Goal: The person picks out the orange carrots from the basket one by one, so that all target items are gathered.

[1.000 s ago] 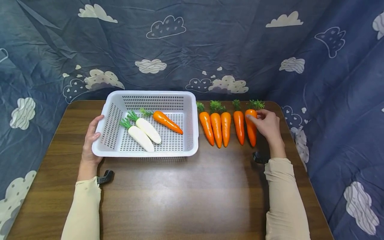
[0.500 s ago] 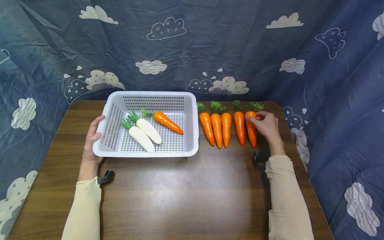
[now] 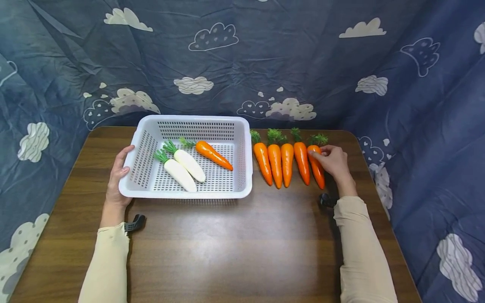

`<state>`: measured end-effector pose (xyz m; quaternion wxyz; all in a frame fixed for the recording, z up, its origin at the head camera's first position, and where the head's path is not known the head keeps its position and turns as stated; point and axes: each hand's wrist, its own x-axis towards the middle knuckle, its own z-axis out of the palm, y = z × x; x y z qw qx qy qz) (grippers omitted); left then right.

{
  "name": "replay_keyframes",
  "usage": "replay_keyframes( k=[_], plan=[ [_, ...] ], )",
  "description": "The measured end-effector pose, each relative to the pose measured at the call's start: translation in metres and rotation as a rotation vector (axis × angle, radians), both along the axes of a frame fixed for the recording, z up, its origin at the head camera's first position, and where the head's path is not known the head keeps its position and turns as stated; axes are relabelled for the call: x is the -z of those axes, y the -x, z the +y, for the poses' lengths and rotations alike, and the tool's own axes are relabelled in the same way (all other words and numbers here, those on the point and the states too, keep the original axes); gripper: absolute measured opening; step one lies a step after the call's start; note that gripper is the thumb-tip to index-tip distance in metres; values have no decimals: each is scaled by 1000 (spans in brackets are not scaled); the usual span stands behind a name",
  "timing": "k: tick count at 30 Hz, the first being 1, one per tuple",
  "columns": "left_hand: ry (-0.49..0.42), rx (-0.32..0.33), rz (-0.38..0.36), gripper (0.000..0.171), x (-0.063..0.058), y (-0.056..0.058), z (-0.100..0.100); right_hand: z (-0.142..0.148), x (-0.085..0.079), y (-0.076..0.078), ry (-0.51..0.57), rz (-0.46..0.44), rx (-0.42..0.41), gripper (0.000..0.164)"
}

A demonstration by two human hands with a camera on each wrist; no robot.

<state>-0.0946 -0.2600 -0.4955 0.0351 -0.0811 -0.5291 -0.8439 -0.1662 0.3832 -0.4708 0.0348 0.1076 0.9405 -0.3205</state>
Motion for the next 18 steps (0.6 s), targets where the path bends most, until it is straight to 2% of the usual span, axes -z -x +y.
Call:
replay_keyframes(
  k=[5,13,18],
  plan=[
    [6,-6,-8,61,0,-1,-1,-3,1,-1,2,-22,15,75],
    [12,-11,-19,62,2,-1,-2,-4,-5,-4,6,-71,40,80],
    [5,0,-10,63,3,1,-2,-4,-9,-7,-7,-70,46,77]
  ],
)
